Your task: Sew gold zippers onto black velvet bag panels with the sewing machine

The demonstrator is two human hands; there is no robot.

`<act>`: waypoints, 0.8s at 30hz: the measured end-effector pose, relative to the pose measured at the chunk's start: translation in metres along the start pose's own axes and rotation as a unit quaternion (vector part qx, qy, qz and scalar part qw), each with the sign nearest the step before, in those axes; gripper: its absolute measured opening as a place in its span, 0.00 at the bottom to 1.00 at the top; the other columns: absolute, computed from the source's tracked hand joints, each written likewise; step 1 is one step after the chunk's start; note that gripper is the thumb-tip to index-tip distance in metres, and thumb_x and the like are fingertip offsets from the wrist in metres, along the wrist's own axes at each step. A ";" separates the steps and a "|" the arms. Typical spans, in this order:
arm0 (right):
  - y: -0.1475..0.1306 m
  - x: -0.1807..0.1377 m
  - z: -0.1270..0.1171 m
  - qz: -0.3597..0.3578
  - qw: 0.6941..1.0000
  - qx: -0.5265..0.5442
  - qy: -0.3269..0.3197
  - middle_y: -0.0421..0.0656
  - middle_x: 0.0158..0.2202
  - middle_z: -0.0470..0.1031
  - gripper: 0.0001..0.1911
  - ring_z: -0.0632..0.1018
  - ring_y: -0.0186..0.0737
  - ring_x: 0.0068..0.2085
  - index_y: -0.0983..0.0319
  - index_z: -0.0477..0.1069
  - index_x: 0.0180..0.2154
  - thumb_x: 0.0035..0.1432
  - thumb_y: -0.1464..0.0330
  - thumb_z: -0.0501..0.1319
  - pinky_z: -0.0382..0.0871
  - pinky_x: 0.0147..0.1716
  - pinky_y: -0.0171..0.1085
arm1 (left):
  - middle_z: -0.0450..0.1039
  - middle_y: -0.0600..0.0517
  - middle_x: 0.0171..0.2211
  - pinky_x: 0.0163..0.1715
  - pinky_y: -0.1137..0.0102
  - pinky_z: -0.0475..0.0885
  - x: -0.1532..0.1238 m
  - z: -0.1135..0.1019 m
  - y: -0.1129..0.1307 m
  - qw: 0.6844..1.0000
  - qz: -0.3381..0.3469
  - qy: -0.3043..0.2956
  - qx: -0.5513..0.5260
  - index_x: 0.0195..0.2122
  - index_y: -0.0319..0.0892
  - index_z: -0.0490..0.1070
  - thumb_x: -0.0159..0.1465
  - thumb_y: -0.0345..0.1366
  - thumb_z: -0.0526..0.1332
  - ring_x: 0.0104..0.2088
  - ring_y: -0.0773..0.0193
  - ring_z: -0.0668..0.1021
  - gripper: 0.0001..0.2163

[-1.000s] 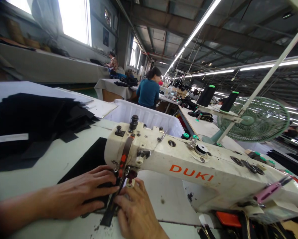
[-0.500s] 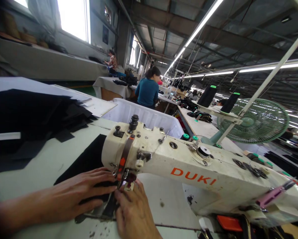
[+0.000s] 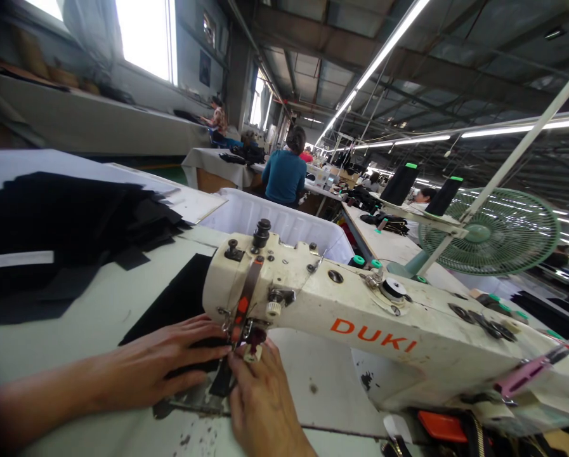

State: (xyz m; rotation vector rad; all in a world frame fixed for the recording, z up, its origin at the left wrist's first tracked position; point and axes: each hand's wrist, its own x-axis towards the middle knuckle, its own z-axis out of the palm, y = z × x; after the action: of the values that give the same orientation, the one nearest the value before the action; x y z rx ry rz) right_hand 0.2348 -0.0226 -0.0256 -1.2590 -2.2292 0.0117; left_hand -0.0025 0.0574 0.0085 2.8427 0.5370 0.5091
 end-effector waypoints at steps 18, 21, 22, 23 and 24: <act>0.032 0.003 -0.002 -0.156 0.971 -0.139 0.117 0.44 0.47 0.80 0.26 0.82 0.47 0.43 0.55 0.74 0.50 0.51 0.79 0.54 0.78 0.41 0.44 | 0.61 0.32 0.65 0.65 0.43 0.51 -0.007 0.003 0.008 0.977 -0.187 0.003 0.099 0.66 0.33 0.60 0.73 0.45 0.51 0.66 0.41 0.61 0.26; 0.017 0.007 -0.002 -0.176 0.961 -0.187 0.101 0.43 0.49 0.80 0.26 0.82 0.47 0.46 0.58 0.72 0.53 0.53 0.78 0.55 0.77 0.45 0.44 | 0.70 0.29 0.56 0.60 0.44 0.61 -0.021 0.004 0.046 0.973 -0.205 0.007 0.105 0.61 0.30 0.68 0.70 0.51 0.54 0.59 0.36 0.70 0.29; 0.009 0.005 0.004 -0.182 0.959 -0.199 0.091 0.43 0.49 0.80 0.24 0.82 0.46 0.46 0.58 0.71 0.54 0.56 0.77 0.56 0.77 0.45 0.43 | 0.74 0.35 0.51 0.57 0.49 0.67 -0.027 0.002 0.056 0.975 -0.201 0.004 0.099 0.56 0.36 0.73 0.68 0.53 0.56 0.55 0.40 0.74 0.26; 0.000 0.003 0.012 -0.193 0.955 -0.208 0.087 0.43 0.49 0.80 0.22 0.82 0.45 0.46 0.58 0.71 0.54 0.59 0.74 0.57 0.78 0.43 0.41 | 0.78 0.42 0.46 0.54 0.57 0.71 -0.034 -0.001 0.062 0.976 -0.196 0.001 0.092 0.50 0.43 0.78 0.67 0.53 0.58 0.49 0.47 0.78 0.21; -0.008 -0.002 0.021 -0.203 0.950 -0.218 0.089 0.42 0.48 0.81 0.19 0.83 0.43 0.44 0.58 0.72 0.54 0.62 0.70 0.57 0.78 0.41 0.40 | 0.79 0.48 0.41 0.50 0.63 0.74 -0.040 -0.008 0.062 0.977 -0.196 0.000 0.087 0.44 0.48 0.80 0.67 0.52 0.59 0.45 0.53 0.79 0.16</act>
State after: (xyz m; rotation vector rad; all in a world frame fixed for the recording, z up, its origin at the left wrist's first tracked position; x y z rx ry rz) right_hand 0.2190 -0.0229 -0.0419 -0.9305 -2.3581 -0.7586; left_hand -0.0207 -0.0141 0.0197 2.7833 1.1605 0.4043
